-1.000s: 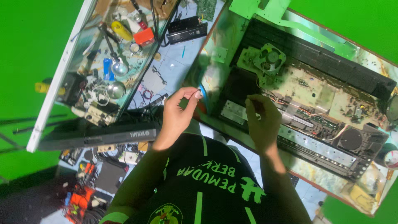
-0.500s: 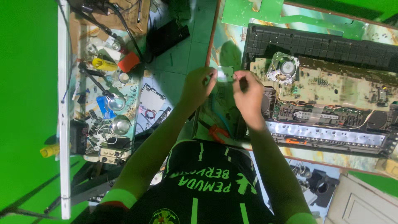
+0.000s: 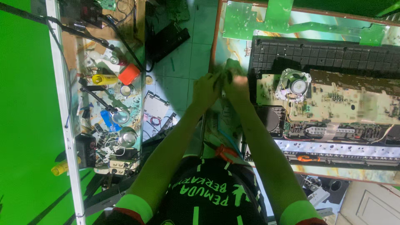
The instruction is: The person disassembles and works on the internal components of an electronic keyboard, using a screwdriver and a small blue plastic tool to pry and handle internal parts.
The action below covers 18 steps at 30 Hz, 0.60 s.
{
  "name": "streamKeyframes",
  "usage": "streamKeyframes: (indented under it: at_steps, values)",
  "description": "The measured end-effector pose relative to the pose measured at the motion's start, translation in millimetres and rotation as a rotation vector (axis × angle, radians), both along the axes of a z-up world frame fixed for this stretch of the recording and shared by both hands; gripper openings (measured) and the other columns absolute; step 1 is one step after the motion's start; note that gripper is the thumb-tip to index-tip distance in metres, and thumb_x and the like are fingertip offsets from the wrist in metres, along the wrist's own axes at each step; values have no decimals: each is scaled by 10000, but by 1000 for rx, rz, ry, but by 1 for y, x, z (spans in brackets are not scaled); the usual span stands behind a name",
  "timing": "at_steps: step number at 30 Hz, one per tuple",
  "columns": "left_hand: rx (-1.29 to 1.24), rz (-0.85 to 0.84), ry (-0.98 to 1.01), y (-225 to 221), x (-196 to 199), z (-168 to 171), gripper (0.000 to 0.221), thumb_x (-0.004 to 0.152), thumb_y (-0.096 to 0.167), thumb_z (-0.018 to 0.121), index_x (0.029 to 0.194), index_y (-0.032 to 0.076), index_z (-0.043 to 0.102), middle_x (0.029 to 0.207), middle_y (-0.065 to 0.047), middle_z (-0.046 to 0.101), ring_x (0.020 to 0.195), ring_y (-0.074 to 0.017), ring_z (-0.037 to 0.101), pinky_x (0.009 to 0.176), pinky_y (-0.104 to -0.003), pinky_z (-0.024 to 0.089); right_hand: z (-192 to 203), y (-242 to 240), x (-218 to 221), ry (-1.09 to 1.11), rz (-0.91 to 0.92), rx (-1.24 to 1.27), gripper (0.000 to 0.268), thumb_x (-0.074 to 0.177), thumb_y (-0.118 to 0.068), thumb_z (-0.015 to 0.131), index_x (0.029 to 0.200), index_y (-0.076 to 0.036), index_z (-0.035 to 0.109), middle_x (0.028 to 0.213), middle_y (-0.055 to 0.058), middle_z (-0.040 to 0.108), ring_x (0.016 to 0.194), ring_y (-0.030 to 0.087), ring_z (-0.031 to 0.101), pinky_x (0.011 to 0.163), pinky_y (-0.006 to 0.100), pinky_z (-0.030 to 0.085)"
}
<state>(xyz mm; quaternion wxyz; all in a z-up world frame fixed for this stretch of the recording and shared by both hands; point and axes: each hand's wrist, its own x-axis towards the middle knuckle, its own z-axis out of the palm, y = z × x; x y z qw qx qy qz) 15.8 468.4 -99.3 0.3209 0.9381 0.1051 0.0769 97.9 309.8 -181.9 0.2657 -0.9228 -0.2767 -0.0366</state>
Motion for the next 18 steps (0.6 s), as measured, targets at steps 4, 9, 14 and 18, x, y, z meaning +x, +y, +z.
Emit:
streamKeyframes:
  at_steps: [4, 9, 14, 18]
  values:
    - [34, 0, -2, 0, 3, 7, 446, 858, 193, 639, 1302, 162, 656, 1055, -114, 648, 959, -357, 639, 784, -537, 453, 11, 19, 3, 152, -30, -44, 283, 991, -301, 694, 883, -40, 678, 675, 244, 647, 629, 452, 656, 565, 536, 533]
    - [-12, 27, 67, -7, 7, 10, 432, 908, 189, 619, 1339, 185, 654, 1044, -97, 652, 973, -337, 643, 807, -529, 444, 1, 17, 7, 171, -1, 3, 166, 918, -180, 657, 987, -33, 693, 710, 241, 670, 640, 449, 678, 547, 537, 544]
    - [33, 64, 2, -9, 7, 19, 390, 909, 214, 627, 1294, 169, 668, 1038, -112, 654, 964, -358, 641, 812, -531, 448, -19, 14, 10, -14, 85, -220, 97, 919, -139, 669, 910, -42, 670, 744, 188, 660, 675, 377, 674, 586, 481, 547]
    - [-114, 49, -61, -10, 1, 30, 329, 989, 234, 618, 1301, 156, 688, 968, -124, 680, 850, -313, 669, 739, -467, 503, 24, 15, 5, 109, 28, -51, 89, 933, -105, 665, 961, -22, 681, 824, 191, 676, 736, 351, 684, 645, 447, 554]
